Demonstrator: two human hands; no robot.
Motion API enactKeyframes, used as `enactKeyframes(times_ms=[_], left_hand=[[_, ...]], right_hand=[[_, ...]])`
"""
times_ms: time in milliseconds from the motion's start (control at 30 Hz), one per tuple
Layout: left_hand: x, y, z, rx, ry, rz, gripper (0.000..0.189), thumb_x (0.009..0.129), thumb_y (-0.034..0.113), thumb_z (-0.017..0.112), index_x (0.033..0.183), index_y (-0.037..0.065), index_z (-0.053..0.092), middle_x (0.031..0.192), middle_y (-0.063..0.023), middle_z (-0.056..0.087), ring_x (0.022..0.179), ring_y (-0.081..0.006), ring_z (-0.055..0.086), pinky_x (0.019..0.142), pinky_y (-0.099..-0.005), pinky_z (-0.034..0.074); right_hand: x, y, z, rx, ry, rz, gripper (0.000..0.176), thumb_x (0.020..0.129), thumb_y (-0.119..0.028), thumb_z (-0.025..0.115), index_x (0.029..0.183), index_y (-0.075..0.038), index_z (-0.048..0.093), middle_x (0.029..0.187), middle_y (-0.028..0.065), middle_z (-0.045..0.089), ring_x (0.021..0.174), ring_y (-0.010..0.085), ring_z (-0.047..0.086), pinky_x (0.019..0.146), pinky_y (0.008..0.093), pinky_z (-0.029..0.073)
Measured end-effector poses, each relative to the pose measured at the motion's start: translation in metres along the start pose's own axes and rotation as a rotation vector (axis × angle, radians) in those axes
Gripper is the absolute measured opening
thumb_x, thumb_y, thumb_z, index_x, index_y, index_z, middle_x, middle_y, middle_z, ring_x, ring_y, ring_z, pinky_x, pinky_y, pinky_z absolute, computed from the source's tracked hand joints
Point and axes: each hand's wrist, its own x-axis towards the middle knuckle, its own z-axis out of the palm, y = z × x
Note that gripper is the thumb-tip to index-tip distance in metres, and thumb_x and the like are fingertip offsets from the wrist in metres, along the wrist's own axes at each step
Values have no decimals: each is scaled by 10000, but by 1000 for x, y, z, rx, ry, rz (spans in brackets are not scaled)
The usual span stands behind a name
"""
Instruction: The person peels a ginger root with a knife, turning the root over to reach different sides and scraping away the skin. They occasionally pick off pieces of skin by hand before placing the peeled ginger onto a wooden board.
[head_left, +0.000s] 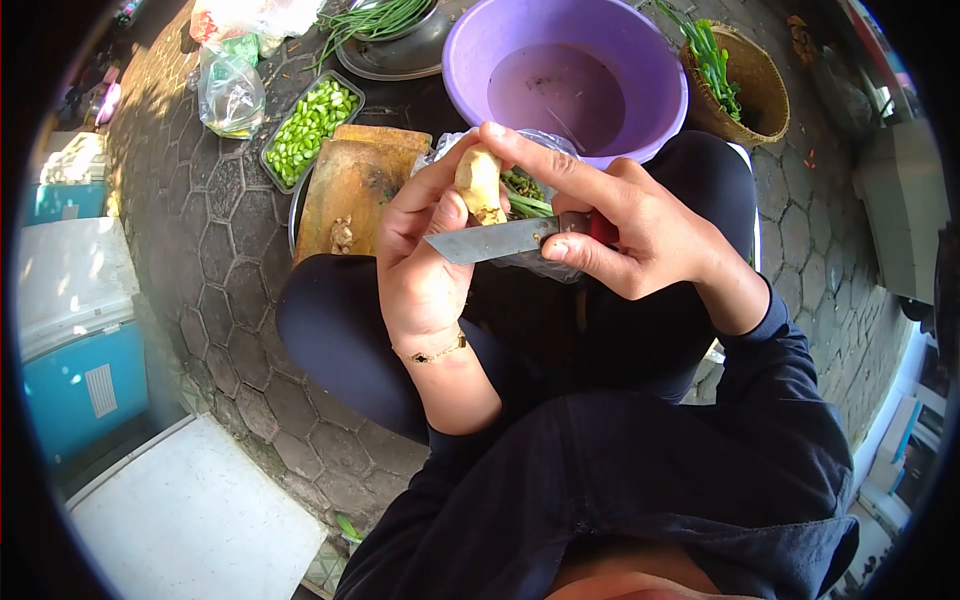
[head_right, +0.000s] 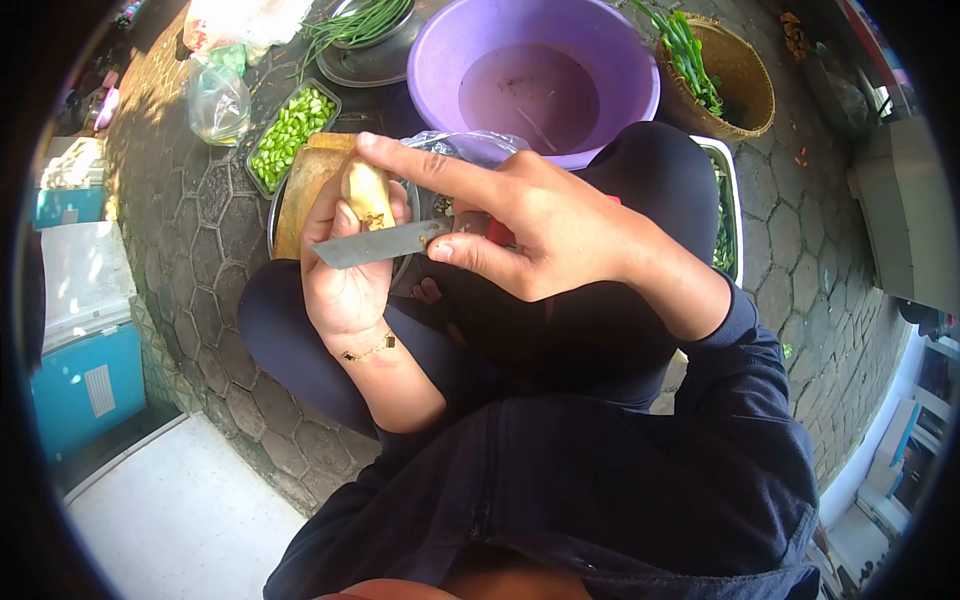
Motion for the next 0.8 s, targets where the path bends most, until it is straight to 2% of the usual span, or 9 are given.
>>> enactKeyframes(times_ms=[167, 233, 467, 533, 567, 633, 667, 733, 800], left_hand=[[-1, 1, -4, -12, -12, -30, 437, 919, 174, 572, 1274, -67, 488, 1172, -173, 601, 955, -159, 607, 830, -273, 478], [-1, 1, -4, -29, -35, -60, 435, 919, 173, 573, 1272, -67, 490, 1174, -177, 601, 975, -167, 610, 834, -278, 480], [0, -2, 4, -65, 71, -49, 409, 919, 169, 572, 1249, -66, 512, 1149, -176, 615, 1040, -221, 611, 897, -326, 481], [0, -4, 2, -82, 73, -45, 405, 919, 167, 572, 1246, -66, 514, 1142, -174, 618, 1042, -228, 611, 911, -337, 478], [-1, -6, 0, -113, 63, -51, 400, 919, 166, 570, 1242, -66, 518, 1139, -173, 619, 1049, -232, 609, 920, -344, 475], [-1, -6, 0, -144, 53, -58, 396, 920, 165, 569, 1238, -66, 521, 1137, -171, 620, 1055, -236, 607, 928, -352, 472], [0, -6, 1, -164, 43, -77, 392, 921, 165, 567, 1235, -65, 524, 1135, -170, 620, 1056, -235, 606, 933, -353, 470], [0, -6, 2, -185, 35, -97, 388, 921, 164, 566, 1232, -65, 527, 1133, -169, 621, 1057, -234, 605, 938, -354, 468], [-1, -6, 2, -201, 32, -101, 384, 926, 165, 557, 1231, -66, 527, 1137, -172, 618, 1053, -231, 606, 947, -357, 464]], right_hand=[[0, -3, 0, -20, -16, 34, 753, 827, -153, 624, 1472, -157, 236, 613, 143, 581, 471, 297, 547, 483, 364, 433], [0, -9, -4, -102, -72, 74, 736, 822, -113, 645, 1446, -32, 264, 1001, 166, 653, 579, 242, 616, 582, 303, 493], [2, -8, -1, -136, -41, 56, 724, 823, -130, 644, 1444, -51, 282, 1054, 174, 644, 648, 286, 648, 630, 334, 520], [3, -3, 1, -209, 17, -61, 700, 818, -139, 645, 1434, -72, 318, 1091, 173, 638, 749, 329, 663, 695, 350, 528], [3, -4, 1, -209, 17, -61, 700, 818, -139, 645, 1434, -72, 318, 1091, 173, 638, 749, 329, 663, 695, 350, 528], [4, -5, 1, -231, 27, -81, 680, 812, -140, 646, 1421, -86, 349, 1135, 169, 625, 861, 364, 652, 765, 372, 528], [4, -6, 0, -231, 27, -81, 680, 812, -140, 646, 1421, -86, 349, 1135, 169, 625, 861, 364, 652, 765, 372, 528], [2, -8, 0, -136, -19, 50, 666, 813, -131, 640, 1416, -92, 359, 1160, 162, 615, 914, 376, 637, 810, 396, 523], [2, -5, 1, -185, -5, 21, 666, 809, -122, 639, 1414, -95, 362, 1164, 159, 614, 904, 372, 642, 803, 392, 529]])
